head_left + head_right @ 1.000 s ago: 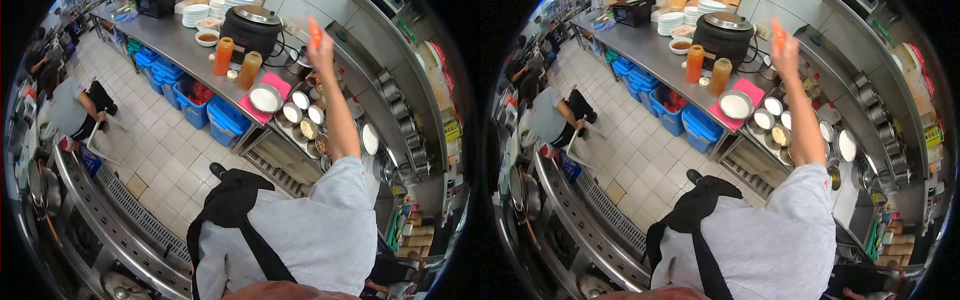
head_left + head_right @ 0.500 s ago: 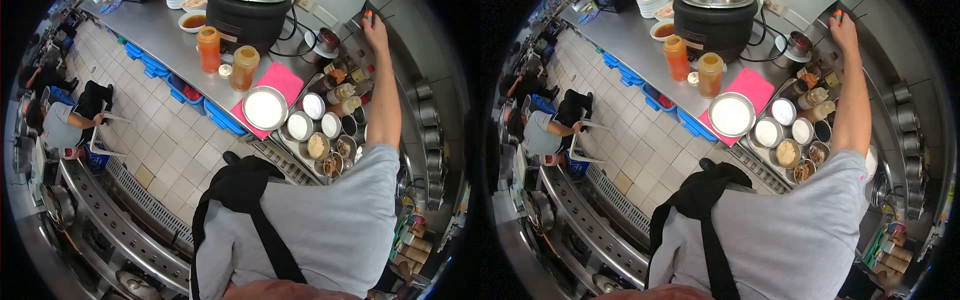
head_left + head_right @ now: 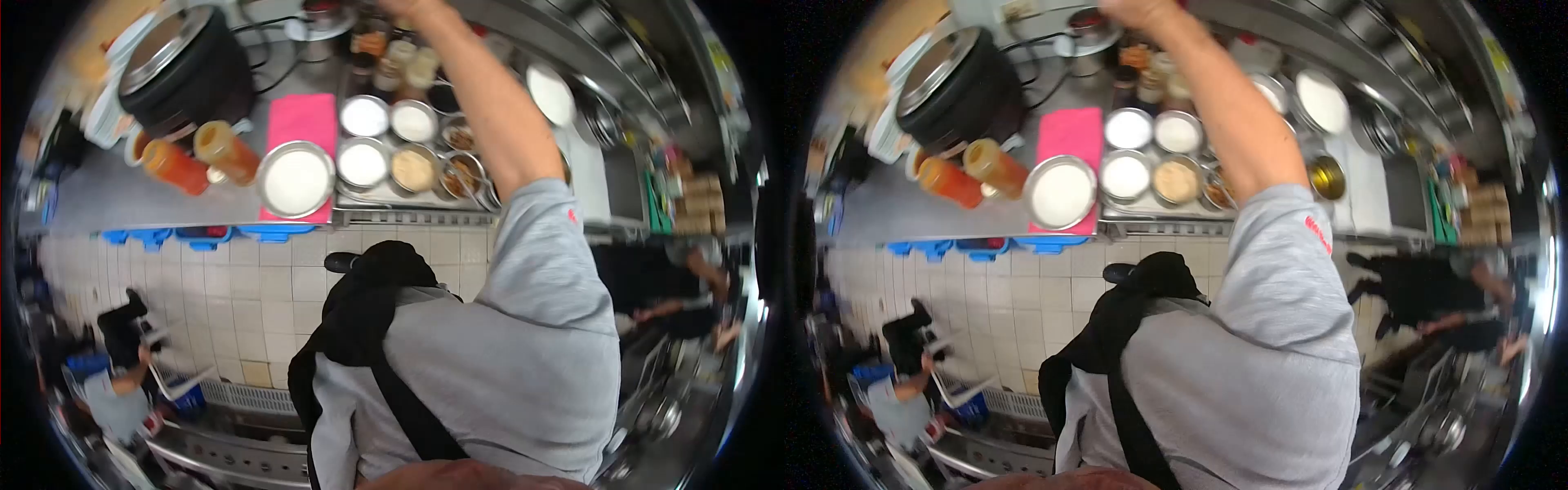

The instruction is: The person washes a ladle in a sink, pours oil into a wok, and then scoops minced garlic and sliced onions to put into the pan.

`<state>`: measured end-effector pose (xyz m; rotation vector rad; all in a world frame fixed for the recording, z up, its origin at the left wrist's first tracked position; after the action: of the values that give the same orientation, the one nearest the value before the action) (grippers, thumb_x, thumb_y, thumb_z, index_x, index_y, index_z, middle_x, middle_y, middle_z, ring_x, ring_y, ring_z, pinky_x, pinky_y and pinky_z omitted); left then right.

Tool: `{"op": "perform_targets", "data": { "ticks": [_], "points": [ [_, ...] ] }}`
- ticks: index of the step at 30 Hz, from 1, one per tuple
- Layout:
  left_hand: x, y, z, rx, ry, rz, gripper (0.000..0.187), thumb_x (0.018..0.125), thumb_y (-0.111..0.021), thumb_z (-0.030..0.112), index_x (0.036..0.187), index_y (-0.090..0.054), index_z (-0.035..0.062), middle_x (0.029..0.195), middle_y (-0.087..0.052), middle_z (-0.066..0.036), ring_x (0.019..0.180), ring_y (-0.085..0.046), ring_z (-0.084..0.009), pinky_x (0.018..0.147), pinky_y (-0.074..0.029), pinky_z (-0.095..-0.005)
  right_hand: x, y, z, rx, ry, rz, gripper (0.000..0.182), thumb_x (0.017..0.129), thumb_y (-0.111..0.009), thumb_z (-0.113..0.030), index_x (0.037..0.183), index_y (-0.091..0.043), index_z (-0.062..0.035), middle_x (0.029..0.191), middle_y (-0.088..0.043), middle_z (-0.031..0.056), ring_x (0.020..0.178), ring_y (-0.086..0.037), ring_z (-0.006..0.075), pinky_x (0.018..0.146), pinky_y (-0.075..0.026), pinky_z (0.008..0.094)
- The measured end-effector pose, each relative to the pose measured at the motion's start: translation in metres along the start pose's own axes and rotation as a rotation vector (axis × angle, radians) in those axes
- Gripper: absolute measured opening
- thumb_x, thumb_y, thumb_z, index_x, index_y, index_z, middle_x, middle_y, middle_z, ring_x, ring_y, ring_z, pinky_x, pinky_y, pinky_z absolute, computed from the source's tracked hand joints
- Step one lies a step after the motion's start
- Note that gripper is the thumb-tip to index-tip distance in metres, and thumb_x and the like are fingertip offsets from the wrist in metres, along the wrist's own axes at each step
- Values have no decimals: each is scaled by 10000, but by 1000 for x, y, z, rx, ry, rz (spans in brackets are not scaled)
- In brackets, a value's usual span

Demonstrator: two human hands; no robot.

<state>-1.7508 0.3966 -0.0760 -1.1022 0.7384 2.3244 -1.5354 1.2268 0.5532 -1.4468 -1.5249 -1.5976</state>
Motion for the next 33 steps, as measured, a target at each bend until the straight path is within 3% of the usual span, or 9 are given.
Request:
{"op": "perform_targets", "data": {
  "ticks": [1,3,5,8,11,13,15,19,33],
  "points": [
    [6,6,3,18,-11,-9,594,942,-586,494,1273,-567,1,1154,-640,-136,1093,-570,-216,811,-493,-367,-18,20,-52,27,129,-123,594,917,-658,-278,1414,-445,-34,1428,-479,219,1336,-450,353,1126,-320,477],
    [18,18,8,46,-26,-27,589,945,-588,489,1278,-564,3,1151,-640,-132,1093,-568,-210,806,-492,-363,-96,35,-74,-104,188,-281,323,898,-624,-170,1182,-605,-18,1173,-650,167,1074,-616,356,929,-497,435],
    [27,28,15,73,-43,-48,584,948,-590,483,1282,-561,6,1147,-641,-128,1092,-566,-205,801,-492,-360,-162,76,-108,-144,143,-388,299,894,-630,-111,1181,-616,-27,1157,-655,162,1081,-617,330,919,-510,409],
    [33,38,25,85,-72,-45,576,952,-593,475,1289,-557,10,1142,-641,-121,1090,-564,-196,794,-492,-355,-264,153,-95,-186,-213,-430,312,894,-641,-75,1192,-622,16,1209,-647,168,1106,-619,325,960,-490,399],
    [35,49,37,117,-93,-41,568,957,-596,467,1296,-553,13,1137,-642,-115,1089,-561,-187,787,-492,-350,-391,265,-55,-245,-831,-201,298,948,-614,-106,1228,-610,-4,1167,-661,131,1032,-646,194,854,-531,309],
    [45,51,35,191,-79,-83,563,960,-599,462,1300,-550,16,1134,-642,-110,1088,-559,-182,782,-492,-347,-440,325,-43,-264,-907,-81,353,943,-631,-188,1224,-601,22,1171,-638,159,1044,-637,215,804,-570,341],
    [80,59,8,312,-68,-173,540,962,-599,468,1236,-591,3,966,-648,-48,911,-567,-152,743,-476,-325,-507,389,-25,-78,-1346,360,463,938,-643,-208,1315,-517,28,1216,-588,151,1012,-633,205,744,-598,333],
    [69,30,13,484,-341,-285,509,966,-607,430,1127,-623,-52,906,-652,-62,814,-565,-172,759,-480,-340,-541,435,-8,-23,-1476,457,644,919,-664,-213,1427,-355,35,1347,-465,175,983,-632,243,731,-614,365],
    [-141,-239,-30,478,-167,-287,527,973,-596,410,1184,-607,-73,1024,-681,-120,933,-600,-197,851,-482,-344,-610,472,152,269,-1837,182,857,922,-658,-364,1521,-165,-2,1424,-406,166,976,-628,267,709,-590,402]
  ]
}}
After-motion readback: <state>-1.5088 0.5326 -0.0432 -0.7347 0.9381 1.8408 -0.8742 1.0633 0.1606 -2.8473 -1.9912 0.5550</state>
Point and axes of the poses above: each hand's wrist, its own x-axis towards the middle knuckle, its own y-axis out of the back of the hand, z = x × y, the point moved 10 cm from there along x, towards the middle knuckle
